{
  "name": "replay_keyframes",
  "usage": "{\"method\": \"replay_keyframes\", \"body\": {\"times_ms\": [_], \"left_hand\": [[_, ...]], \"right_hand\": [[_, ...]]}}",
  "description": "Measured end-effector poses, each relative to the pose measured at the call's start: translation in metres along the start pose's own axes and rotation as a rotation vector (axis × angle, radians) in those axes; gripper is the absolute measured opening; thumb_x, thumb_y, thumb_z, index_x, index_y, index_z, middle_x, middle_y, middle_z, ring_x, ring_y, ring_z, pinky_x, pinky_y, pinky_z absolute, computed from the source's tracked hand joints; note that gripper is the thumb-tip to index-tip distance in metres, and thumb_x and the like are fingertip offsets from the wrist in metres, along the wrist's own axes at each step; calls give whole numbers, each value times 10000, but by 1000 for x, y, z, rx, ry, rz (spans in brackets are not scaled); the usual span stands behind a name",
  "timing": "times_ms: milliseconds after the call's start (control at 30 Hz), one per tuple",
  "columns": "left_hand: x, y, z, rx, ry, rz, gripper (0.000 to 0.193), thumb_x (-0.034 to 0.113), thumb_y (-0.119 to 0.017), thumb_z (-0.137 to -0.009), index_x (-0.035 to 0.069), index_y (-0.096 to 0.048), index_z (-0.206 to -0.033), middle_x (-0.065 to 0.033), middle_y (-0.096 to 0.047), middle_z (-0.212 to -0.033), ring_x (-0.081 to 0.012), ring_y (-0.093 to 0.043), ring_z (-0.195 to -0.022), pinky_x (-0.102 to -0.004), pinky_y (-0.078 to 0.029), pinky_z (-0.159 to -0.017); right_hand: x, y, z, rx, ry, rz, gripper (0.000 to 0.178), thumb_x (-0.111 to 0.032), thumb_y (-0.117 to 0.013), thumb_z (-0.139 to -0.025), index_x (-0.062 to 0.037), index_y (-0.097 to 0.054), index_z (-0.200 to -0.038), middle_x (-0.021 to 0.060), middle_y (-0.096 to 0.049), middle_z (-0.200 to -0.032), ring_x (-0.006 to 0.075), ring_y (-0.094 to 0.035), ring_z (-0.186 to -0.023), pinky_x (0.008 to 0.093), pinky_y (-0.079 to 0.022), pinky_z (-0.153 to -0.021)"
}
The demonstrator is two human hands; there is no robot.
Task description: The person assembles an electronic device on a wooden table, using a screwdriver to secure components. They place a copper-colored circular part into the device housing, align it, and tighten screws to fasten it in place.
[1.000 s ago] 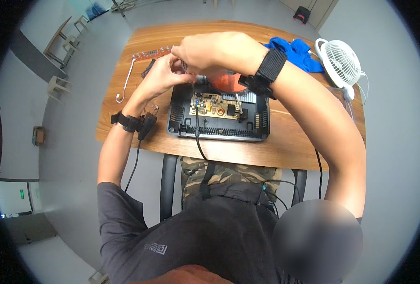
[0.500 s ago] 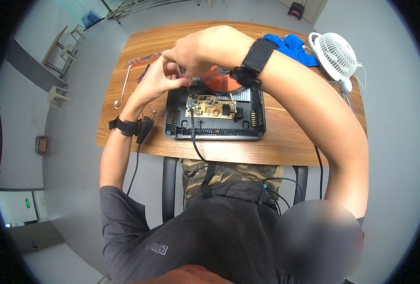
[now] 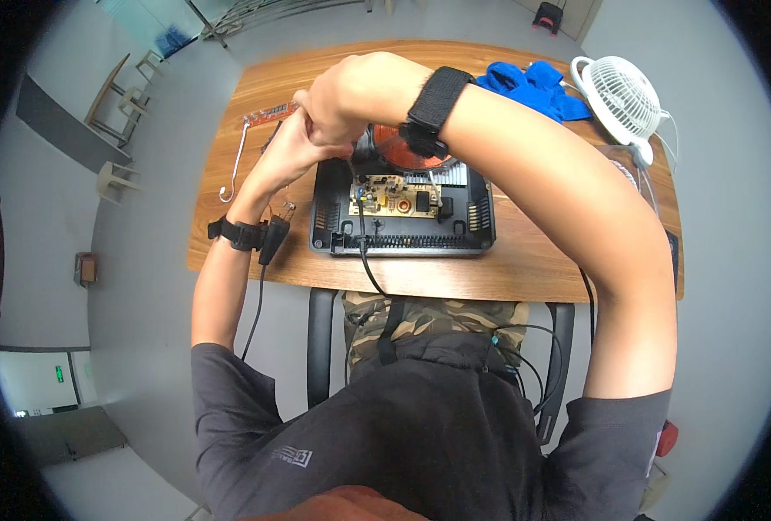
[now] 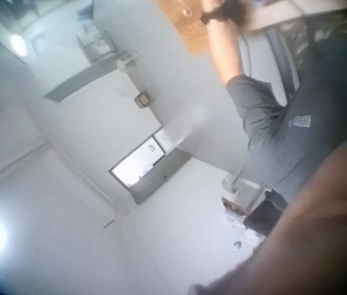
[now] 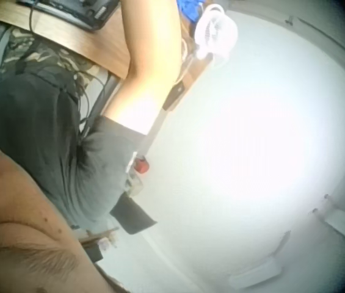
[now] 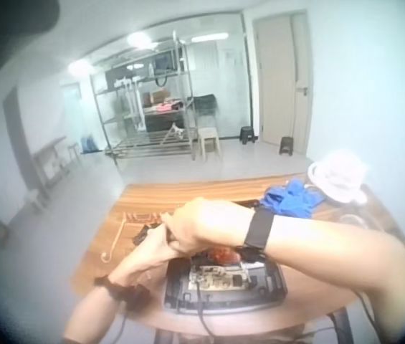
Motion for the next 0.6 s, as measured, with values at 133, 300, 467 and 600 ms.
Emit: {"method": "replay_keyframes", "body": {"times_ms": [133,300,467,600], "left_hand": [[-17,8,-8,-230,88,59,484,29,-790,-870,-39,-546,-1282,-120,-727,-1093,-171,-727,-1008,-309,-588,-924],[-10,-5,1,-98,-34,123,517,23,-833,-827,19,-589,-1283,-63,-735,-1048,-131,-694,-1012,-296,-561,-899],[-12,-8,-7,-92,-37,-25,612,21,-837,-835,26,-539,-1369,-64,-750,-1029,-116,-679,-998,-292,-534,-873],[-19,-4,-8,-126,-19,79,555,22,-781,-898,-6,-503,-1378,-104,-751,-1069,-138,-696,-1040,-322,-551,-950]], "right_hand": [[6,-12,-5,64,204,-121,333,-272,-663,-935,-28,-668,-1161,208,-754,-973,380,-732,-909,473,-577,-789],[10,-6,6,5,49,-57,472,-483,-630,-963,-26,-746,-991,211,-743,-839,389,-731,-832,481,-582,-751],[16,-5,18,-48,-66,-80,553,-555,-573,-1000,-26,-727,-1045,212,-747,-892,392,-728,-884,494,-576,-792],[21,-9,30,62,84,-60,408,-306,-697,-957,-6,-589,-1211,209,-741,-1017,393,-714,-991,491,-562,-831]]}}
Point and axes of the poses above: each hand's wrist, its own z-axis away from the middle knuckle, its own y-axis out of the back of the hand, x = y × z, the point moved 3 cm from there along -z, towards the middle knuckle
